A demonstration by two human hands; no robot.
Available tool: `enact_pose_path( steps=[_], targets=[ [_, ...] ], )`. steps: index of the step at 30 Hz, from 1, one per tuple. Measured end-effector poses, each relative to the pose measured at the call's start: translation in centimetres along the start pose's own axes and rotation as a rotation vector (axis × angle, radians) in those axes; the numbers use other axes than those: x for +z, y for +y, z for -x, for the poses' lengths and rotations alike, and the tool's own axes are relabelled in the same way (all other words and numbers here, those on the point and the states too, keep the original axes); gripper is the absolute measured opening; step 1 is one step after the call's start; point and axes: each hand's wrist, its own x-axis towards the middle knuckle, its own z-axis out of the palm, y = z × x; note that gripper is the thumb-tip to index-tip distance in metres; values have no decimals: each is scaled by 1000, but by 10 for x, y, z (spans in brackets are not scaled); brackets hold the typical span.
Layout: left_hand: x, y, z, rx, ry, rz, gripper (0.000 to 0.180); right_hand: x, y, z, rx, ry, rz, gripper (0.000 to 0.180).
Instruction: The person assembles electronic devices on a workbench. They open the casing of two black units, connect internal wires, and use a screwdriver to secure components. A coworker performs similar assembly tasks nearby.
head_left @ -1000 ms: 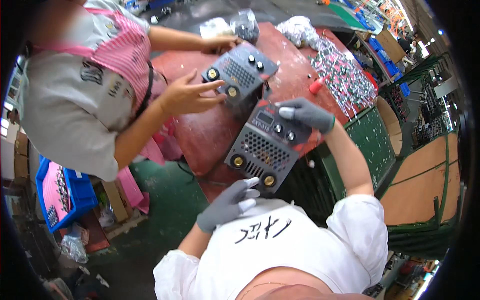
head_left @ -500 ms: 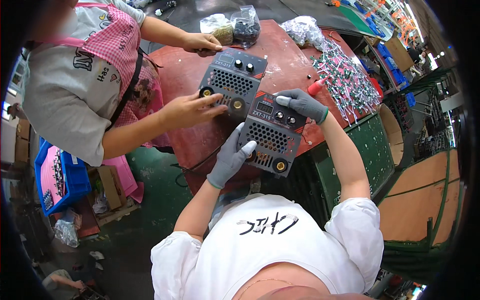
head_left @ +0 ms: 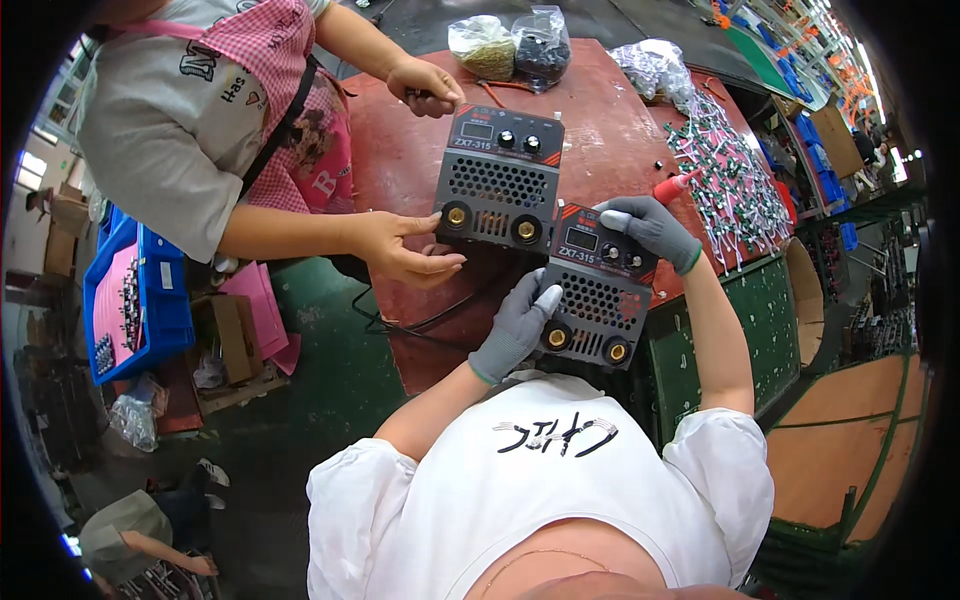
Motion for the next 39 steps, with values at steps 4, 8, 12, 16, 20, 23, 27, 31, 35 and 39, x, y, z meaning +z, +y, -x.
enact_pose_path(
  steps=[4,8,12,16,20,23,27,31,35,39],
  targets=[
    [1,-8,-2,17,52,64,33,8,-14,-3,-222,303,309,29],
    [-3,-4,-2,-28,65,89,32,27,-70,-41,-524,471,637,30],
    [-5,0,-2,-23,0,69,35,47,-81,-110,-585,523,957,31],
    [-6,-17,-4,40,11,71,32,49,-68,-144,-606,464,975,26],
    [-17,9,-2,-84,-89,7,40,49,-75,-146,-645,379,921,22],
    [-23,5,-2,-66,-94,80,41,52,-79,-150,-614,346,874,25],
    [-23,-4,-5,-78,-130,165,41,51,-75,-152,-611,349,849,27],
    [-26,2,-5,-91,-127,122,40,52,-77,-152,-570,357,852,27],
    [-24,5,-5,-68,-90,119,40,57,-81,-146,-535,471,978,30],
    [-27,4,-7,-81,-102,89,39,62,-82,-139,-449,490,887,39]
  ],
)
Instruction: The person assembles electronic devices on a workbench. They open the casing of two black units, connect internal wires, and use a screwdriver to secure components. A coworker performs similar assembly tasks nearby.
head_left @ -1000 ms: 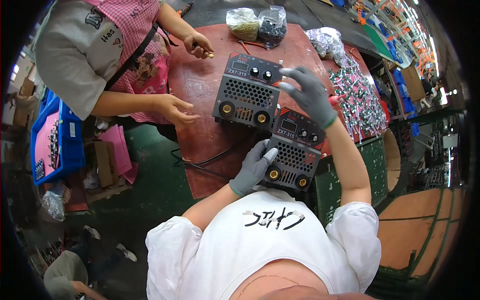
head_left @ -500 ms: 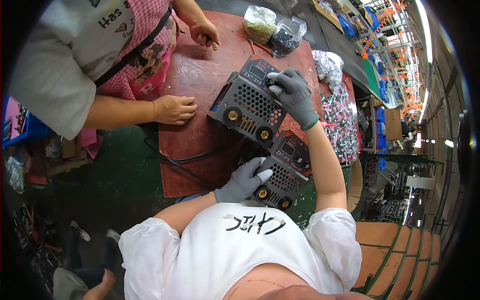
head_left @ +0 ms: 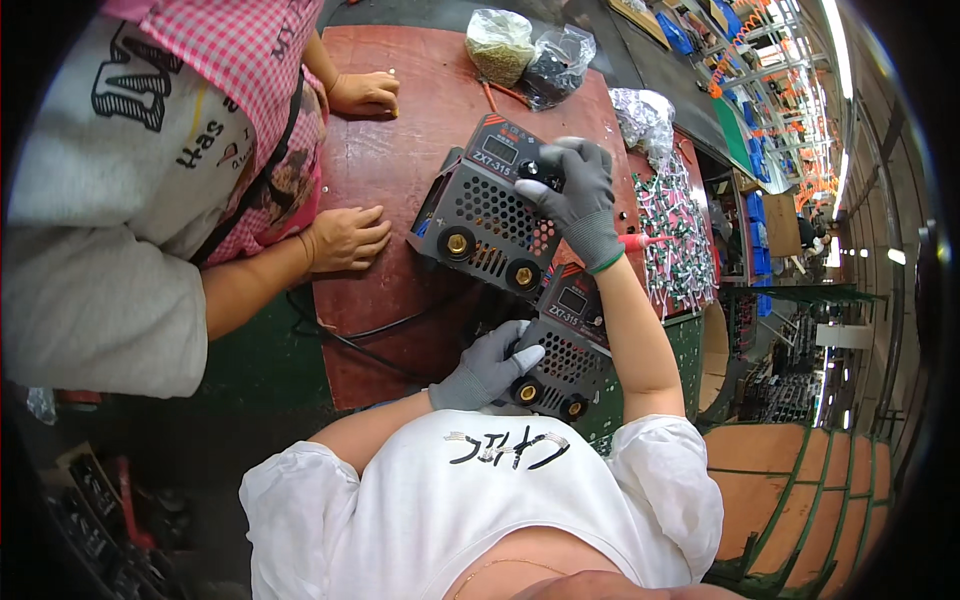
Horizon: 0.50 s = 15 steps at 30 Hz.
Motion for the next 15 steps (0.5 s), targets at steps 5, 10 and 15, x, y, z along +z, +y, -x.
enact_pose_path(
  steps=[5,10,15],
  targets=[
    [-3,-15,-5,6,-7,-16,38,4,24,7,-17,-90,-225,46],
    [-2,-11,-5,0,-1,12,37,7,26,12,76,-58,-514,37],
    [-1,1,-4,-12,-4,134,33,8,39,13,47,-113,-511,34]
  ],
)
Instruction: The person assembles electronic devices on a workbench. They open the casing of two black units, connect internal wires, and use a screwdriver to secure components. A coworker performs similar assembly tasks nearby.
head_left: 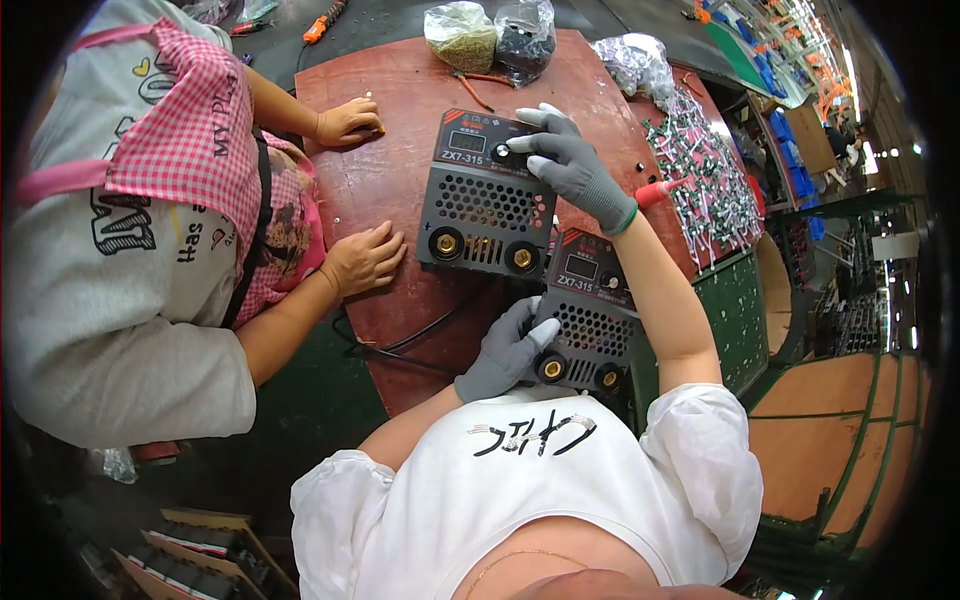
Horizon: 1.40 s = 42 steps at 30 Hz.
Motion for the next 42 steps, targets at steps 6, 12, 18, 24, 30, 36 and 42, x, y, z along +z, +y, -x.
enact_pose_path(
  steps=[6,12,18,24,30,36,42],
  targets=[
    [-4,3,-2,-32,-49,-25,39,0,3,2,45,22,-51,27],
    [-1,6,-1,-34,-45,-11,40,0,5,1,113,-12,-206,28],
    [-1,6,-1,-26,-51,0,39,2,4,1,67,22,-157,32],
    [-2,4,-1,-31,-47,-25,41,3,7,0,23,5,-75,30],
    [-2,3,-2,-24,-59,-4,43,2,1,-2,91,32,-230,32],
    [-1,-8,-3,24,-30,45,33,24,-12,-16,61,192,357,58],
    [0,-11,-3,22,-4,-16,35,20,-9,-13,-26,257,290,63]
  ],
)
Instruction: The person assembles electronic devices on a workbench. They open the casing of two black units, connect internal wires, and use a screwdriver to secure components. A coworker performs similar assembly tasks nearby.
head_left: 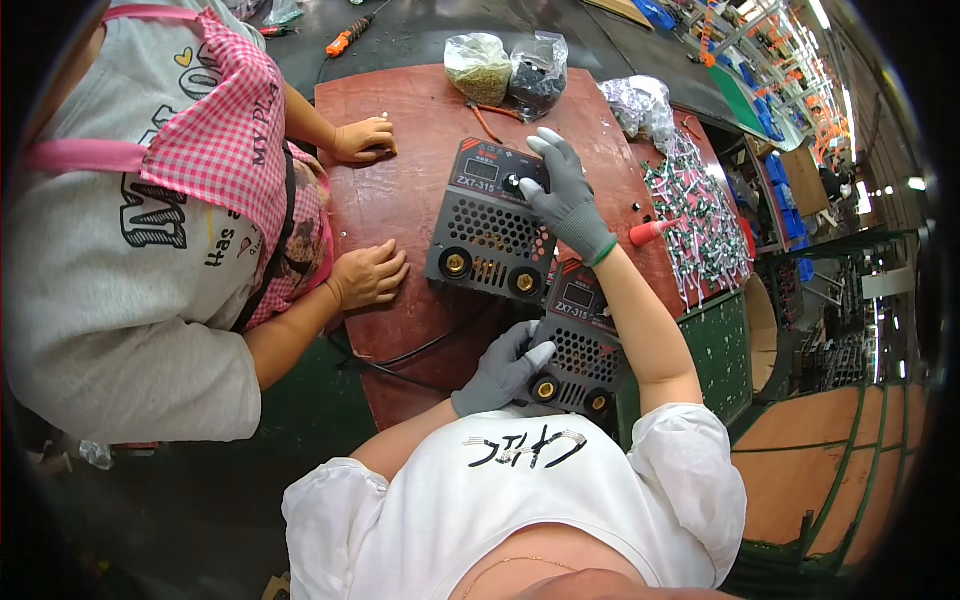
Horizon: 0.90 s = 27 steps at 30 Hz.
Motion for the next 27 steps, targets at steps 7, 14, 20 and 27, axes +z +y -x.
enact_pose_path(
  steps=[7,14,20,27],
  targets=[
    [0,6,1,2,12,-95,36,8,2,3,74,-63,42,51],
    [1,15,2,-23,36,-152,36,0,-14,6,69,-102,-7,33],
    [-2,-9,-4,51,9,-126,37,-5,0,4,17,-136,-71,33],
    [-4,0,-2,-53,-59,-82,38,-50,8,16,100,-143,-205,35]
  ],
)
